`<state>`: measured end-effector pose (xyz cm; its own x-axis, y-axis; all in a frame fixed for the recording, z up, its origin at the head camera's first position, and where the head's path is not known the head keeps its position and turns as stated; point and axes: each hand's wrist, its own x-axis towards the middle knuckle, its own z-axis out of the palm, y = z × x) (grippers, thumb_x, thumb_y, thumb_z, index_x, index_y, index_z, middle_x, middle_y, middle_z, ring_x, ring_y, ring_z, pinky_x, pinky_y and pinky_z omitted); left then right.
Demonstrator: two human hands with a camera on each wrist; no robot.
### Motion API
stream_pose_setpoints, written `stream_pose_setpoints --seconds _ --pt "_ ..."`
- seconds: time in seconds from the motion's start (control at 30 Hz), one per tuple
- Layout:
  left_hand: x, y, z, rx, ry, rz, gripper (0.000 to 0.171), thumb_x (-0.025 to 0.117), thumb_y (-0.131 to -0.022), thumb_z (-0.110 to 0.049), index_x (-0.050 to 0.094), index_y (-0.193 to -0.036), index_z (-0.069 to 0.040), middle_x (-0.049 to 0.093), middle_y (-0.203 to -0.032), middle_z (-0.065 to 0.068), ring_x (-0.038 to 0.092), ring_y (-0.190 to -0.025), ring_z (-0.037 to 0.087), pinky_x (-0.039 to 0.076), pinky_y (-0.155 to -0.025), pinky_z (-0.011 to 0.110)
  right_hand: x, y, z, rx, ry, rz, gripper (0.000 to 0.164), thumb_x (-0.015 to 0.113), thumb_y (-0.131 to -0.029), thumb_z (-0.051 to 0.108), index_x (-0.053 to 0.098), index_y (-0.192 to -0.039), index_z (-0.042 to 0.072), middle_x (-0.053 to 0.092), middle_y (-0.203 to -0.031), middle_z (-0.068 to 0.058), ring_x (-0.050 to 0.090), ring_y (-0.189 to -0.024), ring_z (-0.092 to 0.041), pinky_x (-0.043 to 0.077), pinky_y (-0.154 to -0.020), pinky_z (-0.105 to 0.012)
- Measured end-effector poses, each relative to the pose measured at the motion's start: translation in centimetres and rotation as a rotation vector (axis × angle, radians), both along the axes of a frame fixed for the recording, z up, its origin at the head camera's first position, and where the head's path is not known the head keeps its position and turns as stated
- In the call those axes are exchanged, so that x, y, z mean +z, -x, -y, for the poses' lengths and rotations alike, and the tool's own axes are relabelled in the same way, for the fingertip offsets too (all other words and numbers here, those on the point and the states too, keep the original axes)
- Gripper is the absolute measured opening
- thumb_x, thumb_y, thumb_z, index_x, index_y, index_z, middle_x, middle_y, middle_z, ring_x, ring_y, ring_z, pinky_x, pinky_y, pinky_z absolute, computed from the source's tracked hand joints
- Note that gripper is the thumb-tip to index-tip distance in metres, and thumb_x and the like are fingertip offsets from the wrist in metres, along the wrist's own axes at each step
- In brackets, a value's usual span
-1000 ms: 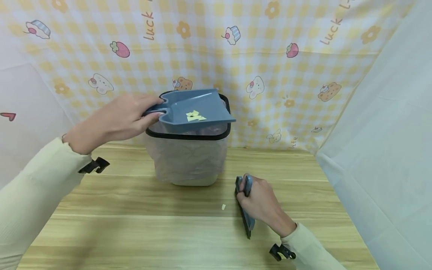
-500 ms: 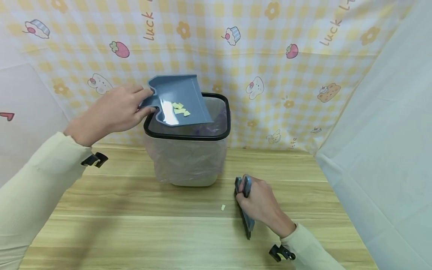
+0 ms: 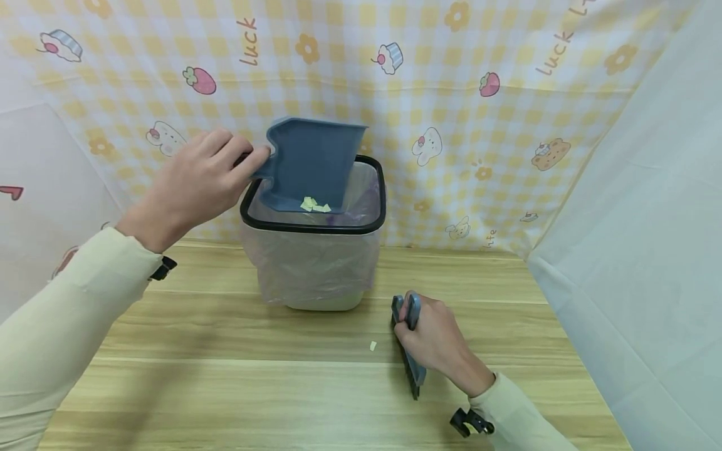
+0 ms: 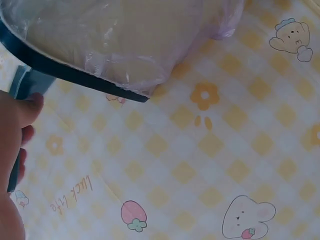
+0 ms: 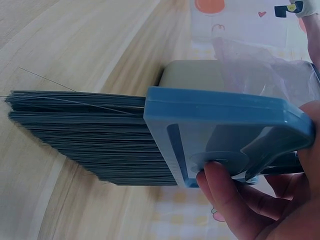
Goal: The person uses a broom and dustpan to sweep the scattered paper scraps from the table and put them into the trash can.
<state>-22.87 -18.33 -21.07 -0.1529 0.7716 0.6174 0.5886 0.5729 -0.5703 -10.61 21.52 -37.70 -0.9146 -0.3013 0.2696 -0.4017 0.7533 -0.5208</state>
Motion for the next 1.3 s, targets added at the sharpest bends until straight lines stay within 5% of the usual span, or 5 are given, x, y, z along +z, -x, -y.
stream_pose_setpoints --seconds 0.33,0.57,0.83,1.07,1.3 --pt "0.0 -0.5 -0.2 -0.001 0.03 -0.093 0.021 0.054 -0.112 0.006 0.065 -0.131 0.006 0.063 -0.106 0.022 0.057 -0.093 0.041 0.057 -0.074 0.048 0.0 0.0 0.0 0.001 0.001 -0.004 0.023 0.069 -0.085 -0.001 0.064 -0.084 0.021 0.053 -0.065 0.013 0.045 -0.053 -0.003 0.04 -0.048 -0.026" --pt "-0.2 -0.8 0.0 0.019 -0.05 -0.062 0.024 0.054 -0.112 0.003 0.068 -0.13 0.009 0.066 -0.102 0.025 0.061 -0.086 0.044 0.06 -0.075 0.051 0.0 0.0 0.0 0.007 0.011 -0.006 0.023 0.069 -0.086 -0.002 0.063 -0.085 0.021 0.052 -0.065 0.013 0.043 -0.052 -0.003 0.039 -0.049 -0.026" --pt "-0.6 -1.7 0.7 0.056 -0.131 0.043 0.039 0.065 -0.111 -0.018 0.064 -0.132 0.015 0.064 -0.096 0.028 0.057 -0.08 0.045 0.056 -0.068 0.05 -0.1 0.0 -0.2 0.016 0.019 -0.012 0.023 0.068 -0.086 -0.002 0.063 -0.085 0.021 0.052 -0.065 0.014 0.043 -0.052 -0.003 0.04 -0.049 -0.027" --pt "-1.7 -3.0 0.7 0.011 -0.169 0.13 0.044 0.053 -0.115 -0.025 0.065 -0.127 0.015 0.065 -0.091 0.027 0.06 -0.072 0.044 0.055 -0.058 0.051 -0.1 0.0 -0.2 0.017 0.027 -0.003 0.023 0.068 -0.086 -0.002 0.063 -0.085 0.021 0.05 -0.063 0.014 0.041 -0.05 -0.002 0.039 -0.048 -0.026" --pt "-3.6 -4.9 0.1 -0.055 -0.209 0.137 0.054 0.045 -0.12 -0.035 0.068 -0.126 0.014 0.066 -0.092 0.024 0.061 -0.07 0.039 0.056 -0.056 0.05 0.0 -0.1 -0.2 0.015 0.02 0.002 0.023 0.068 -0.087 -0.002 0.063 -0.085 0.021 0.052 -0.065 0.014 0.044 -0.052 -0.003 0.04 -0.05 -0.027"
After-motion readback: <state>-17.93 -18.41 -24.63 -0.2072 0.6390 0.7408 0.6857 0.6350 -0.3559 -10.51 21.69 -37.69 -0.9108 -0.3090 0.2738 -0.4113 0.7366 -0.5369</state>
